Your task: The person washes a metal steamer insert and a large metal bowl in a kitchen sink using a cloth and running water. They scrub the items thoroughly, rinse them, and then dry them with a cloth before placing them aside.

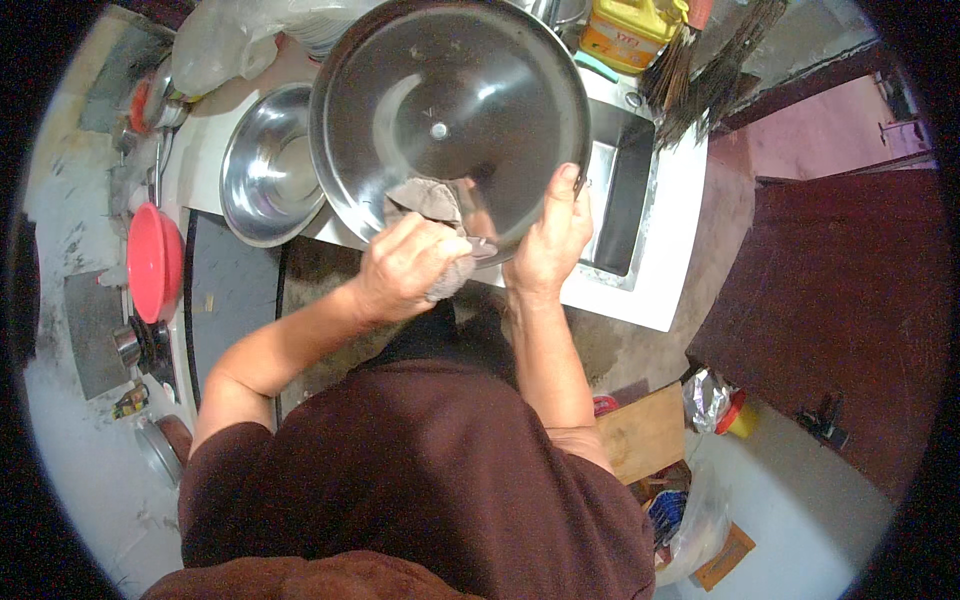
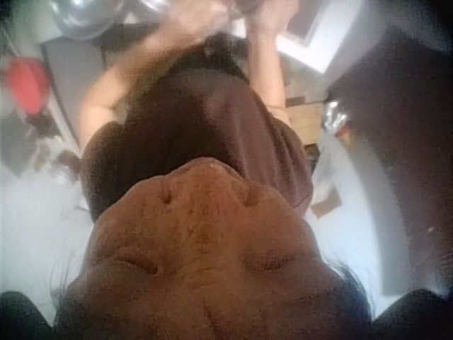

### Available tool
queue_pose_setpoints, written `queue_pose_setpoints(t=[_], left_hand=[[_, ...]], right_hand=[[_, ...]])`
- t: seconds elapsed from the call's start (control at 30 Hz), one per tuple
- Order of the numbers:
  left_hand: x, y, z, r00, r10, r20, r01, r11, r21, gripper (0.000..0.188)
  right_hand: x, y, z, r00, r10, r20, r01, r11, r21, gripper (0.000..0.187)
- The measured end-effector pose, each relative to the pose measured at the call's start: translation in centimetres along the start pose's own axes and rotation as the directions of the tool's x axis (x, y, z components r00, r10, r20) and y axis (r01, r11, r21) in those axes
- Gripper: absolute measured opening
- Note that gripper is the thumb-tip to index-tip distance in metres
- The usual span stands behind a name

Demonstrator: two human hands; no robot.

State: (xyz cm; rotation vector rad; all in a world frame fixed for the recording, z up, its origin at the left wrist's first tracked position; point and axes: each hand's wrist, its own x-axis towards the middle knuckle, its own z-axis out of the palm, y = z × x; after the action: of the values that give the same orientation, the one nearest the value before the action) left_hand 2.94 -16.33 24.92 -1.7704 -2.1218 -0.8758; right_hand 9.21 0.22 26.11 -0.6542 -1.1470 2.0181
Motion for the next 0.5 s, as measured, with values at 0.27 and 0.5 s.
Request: queue_pose_setpoints(t=[0.27, 0.5], left_hand=[[3.1, -5.6, -2.5, 0.976, 0.217, 0.032, -0.216, 0.923, 0.319, 0.011], [3.3, -5.5, -1.1, 0.965, 0.257, -0.049, -0.236, 0.936, 0.263, 0.014]], right_hand=[[4.2, -1.8, -1.0, 0.994, 0.017, 0.112, -0.026, 0.996, 0.082, 0.049], [3.4, -2.5, 1.4, 0.971, -0.144, 0.189, 0.128, 0.988, 0.091, 0.041]])
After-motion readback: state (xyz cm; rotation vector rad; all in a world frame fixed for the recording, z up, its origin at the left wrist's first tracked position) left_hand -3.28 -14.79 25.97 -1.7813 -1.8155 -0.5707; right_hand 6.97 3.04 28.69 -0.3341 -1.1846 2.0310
